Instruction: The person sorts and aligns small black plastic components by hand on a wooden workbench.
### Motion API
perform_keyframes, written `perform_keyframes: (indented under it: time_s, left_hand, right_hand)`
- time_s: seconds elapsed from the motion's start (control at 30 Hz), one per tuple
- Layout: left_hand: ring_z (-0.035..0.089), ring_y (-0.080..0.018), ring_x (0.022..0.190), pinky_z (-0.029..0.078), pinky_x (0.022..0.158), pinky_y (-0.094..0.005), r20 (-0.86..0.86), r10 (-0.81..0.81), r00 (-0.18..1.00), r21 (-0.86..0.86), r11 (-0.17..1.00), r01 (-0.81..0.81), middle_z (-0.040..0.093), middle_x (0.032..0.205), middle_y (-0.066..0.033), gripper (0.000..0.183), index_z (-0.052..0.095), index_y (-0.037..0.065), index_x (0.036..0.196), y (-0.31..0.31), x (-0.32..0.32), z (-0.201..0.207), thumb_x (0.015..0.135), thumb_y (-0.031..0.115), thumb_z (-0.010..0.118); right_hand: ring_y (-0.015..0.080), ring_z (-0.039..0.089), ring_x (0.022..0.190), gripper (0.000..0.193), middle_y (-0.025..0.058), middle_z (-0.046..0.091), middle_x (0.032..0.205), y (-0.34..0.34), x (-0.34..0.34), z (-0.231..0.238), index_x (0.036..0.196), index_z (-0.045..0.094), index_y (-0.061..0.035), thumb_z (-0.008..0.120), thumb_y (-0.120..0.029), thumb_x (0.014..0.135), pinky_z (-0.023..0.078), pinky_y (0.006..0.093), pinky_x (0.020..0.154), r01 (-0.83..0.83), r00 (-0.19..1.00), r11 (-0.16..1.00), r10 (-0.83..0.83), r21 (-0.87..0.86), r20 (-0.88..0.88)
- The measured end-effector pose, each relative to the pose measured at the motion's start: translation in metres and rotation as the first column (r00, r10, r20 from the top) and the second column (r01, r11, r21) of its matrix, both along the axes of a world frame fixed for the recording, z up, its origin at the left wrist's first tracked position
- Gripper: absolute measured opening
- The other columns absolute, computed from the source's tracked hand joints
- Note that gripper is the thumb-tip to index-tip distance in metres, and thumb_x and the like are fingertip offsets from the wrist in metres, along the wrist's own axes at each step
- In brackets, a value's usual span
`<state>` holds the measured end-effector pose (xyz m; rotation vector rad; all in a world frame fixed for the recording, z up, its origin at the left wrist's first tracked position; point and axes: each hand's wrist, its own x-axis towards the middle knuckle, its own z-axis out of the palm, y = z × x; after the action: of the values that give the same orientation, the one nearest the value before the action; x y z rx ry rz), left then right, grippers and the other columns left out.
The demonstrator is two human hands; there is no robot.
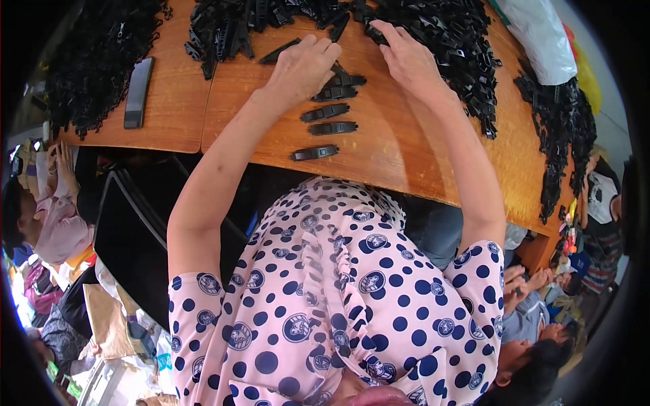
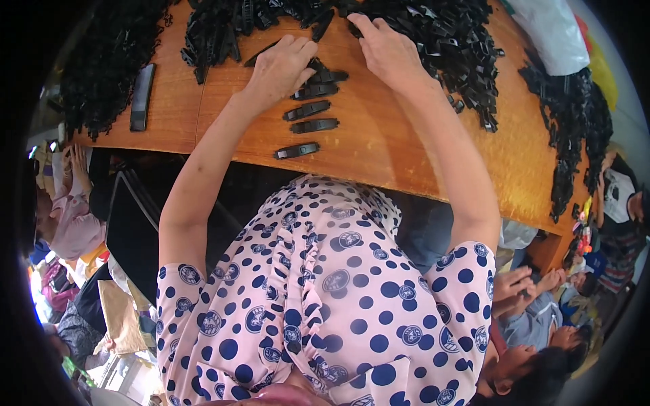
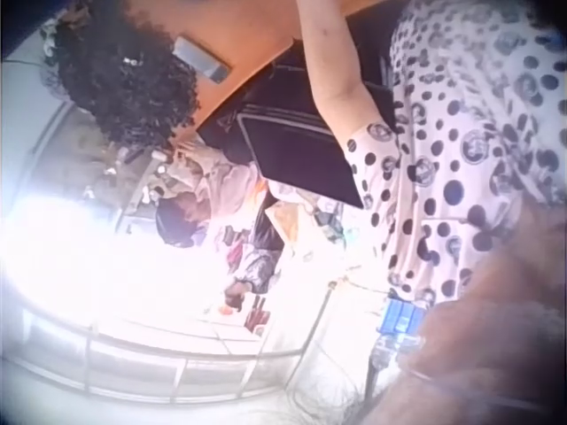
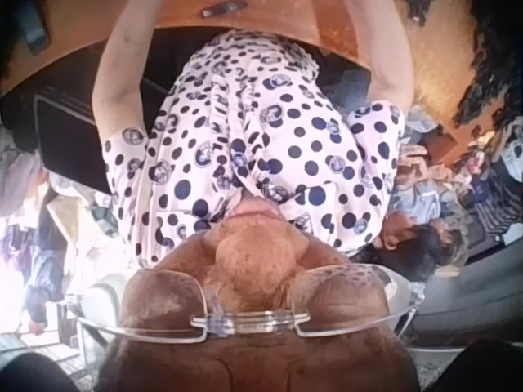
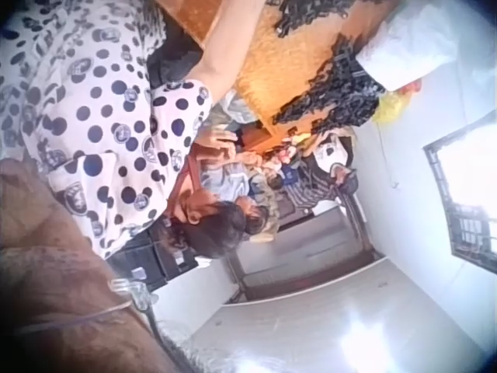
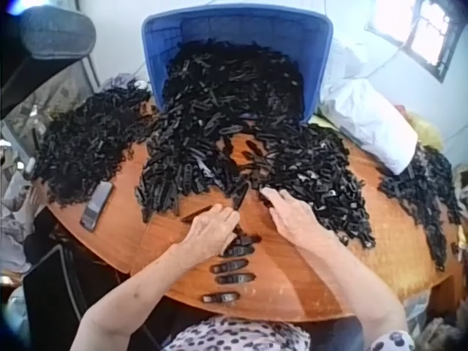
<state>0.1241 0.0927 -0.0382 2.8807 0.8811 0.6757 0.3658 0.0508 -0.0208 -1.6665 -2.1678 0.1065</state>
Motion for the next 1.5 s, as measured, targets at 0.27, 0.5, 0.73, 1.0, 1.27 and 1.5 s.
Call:
perform_keyframes:
  time_s: [0.27, 0.5, 0.73, 1.0, 1.27, 1.5]
  left_hand:
    - [0.06, -0.0269, 0.094, 0.054, 0.078, -0.0386, 0.016, -0.008, 1.0, -0.117, 0.993, 0.01, 0.061, 0.095, -0.005, 0.026, 0.059, 0.009, 0.099, -0.002, -0.006, -0.001, 0.08, 0.014, 0.077]
    - [0.061, -0.0255, 0.097, 0.054, 0.08, -0.0358, 0.049, -0.108, 0.993, 0.013, 0.994, 0.107, 0.062, 0.098, -0.0044, 0.024, 0.064, 0.009, 0.102, -0.011, -0.01, -0.014, 0.081, 0.013, 0.074]
    - [0.063, -0.0256, 0.096, 0.053, 0.08, -0.0371, 0.234, 0.236, 0.943, -0.122, 0.969, -0.213, 0.062, 0.099, -0.0048, 0.022, 0.066, 0.008, 0.101, -0.027, -0.019, -0.012, 0.084, 0.019, 0.075]
    - [0.065, -0.0245, 0.093, 0.054, 0.077, -0.0372, 0.155, 0.263, 0.952, -0.209, 0.951, -0.229, 0.06, 0.093, -0.0039, 0.023, 0.066, 0.008, 0.099, -0.03, -0.02, -0.019, 0.084, 0.021, 0.077]
    - [0.065, -0.0238, 0.092, 0.054, 0.076, -0.0362, 0.227, 0.229, 0.947, -0.252, 0.953, -0.17, 0.06, 0.092, -0.0034, 0.021, 0.069, 0.009, 0.098, -0.028, -0.024, -0.021, 0.082, 0.019, 0.078]
    - [0.065, -0.0251, 0.092, 0.054, 0.076, -0.037, 0.228, 0.198, 0.953, -0.339, 0.934, -0.113, 0.062, 0.095, -0.0037, 0.018, 0.068, 0.007, 0.098, -0.027, -0.027, -0.017, 0.084, 0.016, 0.075]
  right_hand:
    - [0.0239, 0.058, 0.068, 0.026, 0.0121, 0.056, 0.072, -0.029, 0.005, -0.007, 0.124, 0.059, -0.0083, 0.047, -0.007, 0.101, 0.05, 0.0366, 0.068, -0.11, 0.885, 0.918, -0.084, -0.38, -0.459]
    - [0.0285, 0.069, 0.084, 0.02, 0.0123, 0.069, 0.096, -0.035, 0.016, -0.024, 0.115, 0.066, -0.011, 0.055, -0.015, 0.099, 0.054, 0.0393, 0.076, 0.053, 0.928, 0.971, -0.134, -0.233, -0.348]
    - [0.0302, 0.071, 0.086, 0.022, 0.0066, 0.071, 0.101, -0.026, -0.018, -0.008, 0.106, 0.065, -0.0115, 0.069, -0.028, 0.092, 0.057, 0.0405, 0.073, 0.024, 0.998, 0.999, -0.026, -0.029, -0.063]
    - [0.0243, 0.071, 0.084, 0.022, 0.0036, 0.066, 0.094, -0.02, -0.022, -0.006, 0.103, 0.065, -0.0099, 0.073, -0.025, 0.089, 0.058, 0.0344, 0.068, -0.05, 0.948, 0.998, 0.039, 0.029, 0.316]
    - [0.0283, 0.071, 0.083, 0.02, 0.007, 0.069, 0.093, -0.005, -0.025, 0.008, 0.099, 0.062, -0.0079, 0.071, -0.024, 0.09, 0.057, 0.0378, 0.065, -0.338, 0.93, 0.94, 0.34, -0.04, 0.141]
    - [0.0358, 0.069, 0.082, 0.021, 0.0132, 0.068, 0.089, 0.002, -0.03, 0.013, 0.094, 0.057, -0.0037, 0.072, -0.017, 0.088, 0.056, 0.044, 0.066, -0.399, 0.909, 0.896, 0.414, -0.195, 0.044]
